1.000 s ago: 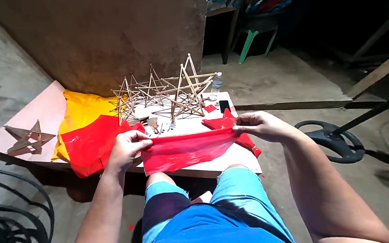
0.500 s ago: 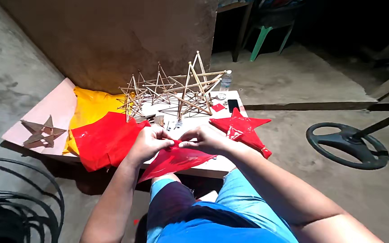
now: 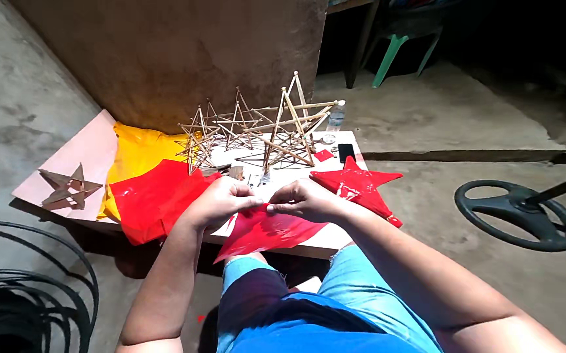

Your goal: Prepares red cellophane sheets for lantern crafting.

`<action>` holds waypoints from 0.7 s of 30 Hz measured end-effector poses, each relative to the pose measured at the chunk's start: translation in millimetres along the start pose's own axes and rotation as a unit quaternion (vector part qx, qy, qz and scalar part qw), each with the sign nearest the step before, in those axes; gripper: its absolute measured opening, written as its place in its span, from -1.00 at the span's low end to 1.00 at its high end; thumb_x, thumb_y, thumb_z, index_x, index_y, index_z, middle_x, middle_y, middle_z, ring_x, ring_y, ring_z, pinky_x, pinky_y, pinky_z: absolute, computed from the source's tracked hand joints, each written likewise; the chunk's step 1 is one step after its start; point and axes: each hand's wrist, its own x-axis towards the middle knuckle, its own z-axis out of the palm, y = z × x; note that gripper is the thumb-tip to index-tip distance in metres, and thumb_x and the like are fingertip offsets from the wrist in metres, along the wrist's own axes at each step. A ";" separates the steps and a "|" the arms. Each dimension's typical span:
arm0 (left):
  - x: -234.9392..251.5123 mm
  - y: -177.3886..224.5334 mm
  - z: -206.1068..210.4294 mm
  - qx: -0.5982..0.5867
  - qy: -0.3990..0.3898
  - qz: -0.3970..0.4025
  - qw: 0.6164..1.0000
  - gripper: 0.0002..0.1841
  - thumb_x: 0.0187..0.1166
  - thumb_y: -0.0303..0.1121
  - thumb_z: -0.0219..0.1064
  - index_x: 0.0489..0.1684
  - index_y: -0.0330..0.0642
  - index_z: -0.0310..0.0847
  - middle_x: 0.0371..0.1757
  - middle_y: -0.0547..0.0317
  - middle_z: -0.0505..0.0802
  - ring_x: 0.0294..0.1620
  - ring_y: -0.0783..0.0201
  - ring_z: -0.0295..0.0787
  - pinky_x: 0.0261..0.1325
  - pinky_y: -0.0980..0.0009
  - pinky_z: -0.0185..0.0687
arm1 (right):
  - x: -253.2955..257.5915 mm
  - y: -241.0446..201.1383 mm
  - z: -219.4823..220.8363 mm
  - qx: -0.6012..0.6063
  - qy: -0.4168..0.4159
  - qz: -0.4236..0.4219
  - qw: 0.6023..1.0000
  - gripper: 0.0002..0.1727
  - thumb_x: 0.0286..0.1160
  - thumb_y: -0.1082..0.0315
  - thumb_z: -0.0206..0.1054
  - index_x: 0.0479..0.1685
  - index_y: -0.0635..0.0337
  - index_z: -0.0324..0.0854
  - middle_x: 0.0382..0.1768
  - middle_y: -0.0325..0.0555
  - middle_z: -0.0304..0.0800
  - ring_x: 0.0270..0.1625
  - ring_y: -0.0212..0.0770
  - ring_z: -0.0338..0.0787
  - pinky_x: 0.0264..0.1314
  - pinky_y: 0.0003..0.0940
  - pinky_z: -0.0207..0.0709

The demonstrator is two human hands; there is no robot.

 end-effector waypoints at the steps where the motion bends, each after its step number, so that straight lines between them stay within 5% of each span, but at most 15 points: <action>1: 1.8 0.9 1.2 0.010 -0.006 -0.003 1.000 -0.83 0.60 -0.46 0.39 -0.39 -0.31 0.82 -0.47 0.25 0.86 -0.41 0.53 0.77 -0.18 0.55 0.72 | 0.2 0.0 0.0 -0.003 0.000 -0.001 1.000 -0.76 0.66 0.23 0.35 -0.22 0.19 0.85 -0.35 -0.31 0.86 -0.26 -0.60 0.72 -0.06 -0.51 0.58; 10: 1.6 9.1 8.6 0.112 0.003 0.045 0.993 -0.89 0.57 -0.47 0.42 -0.34 -0.30 0.79 -0.45 0.23 0.86 -0.43 0.52 0.78 -0.20 0.57 0.73 | 3.3 0.8 -7.2 -0.009 -0.010 -0.015 1.000 -0.76 0.66 0.23 0.35 -0.26 0.16 0.86 -0.44 -0.37 0.82 -0.38 -0.65 0.65 -0.22 -0.55 0.52; 17: -2.0 5.9 -15.9 0.028 -0.010 0.036 0.999 -0.91 0.54 -0.54 0.38 -0.36 -0.30 0.76 -0.49 0.22 0.85 -0.47 0.44 0.81 -0.26 0.49 0.81 | 1.6 -6.8 -30.3 0.006 -0.056 0.031 0.998 -0.83 0.60 0.36 0.40 -0.25 0.27 0.86 -0.41 -0.23 0.84 -0.35 -0.53 0.70 -0.14 -0.48 0.57; 21: -6.4 10.6 -20.3 -0.028 0.000 0.007 1.000 -0.88 0.52 -0.62 0.33 -0.38 -0.28 0.74 -0.50 0.25 0.84 -0.48 0.44 0.80 -0.27 0.50 0.80 | 2.3 4.5 -34.5 0.016 -0.067 -0.031 0.997 -0.85 0.56 0.47 0.40 -0.31 0.35 0.83 -0.47 -0.17 0.84 -0.41 -0.53 0.71 -0.24 -0.55 0.59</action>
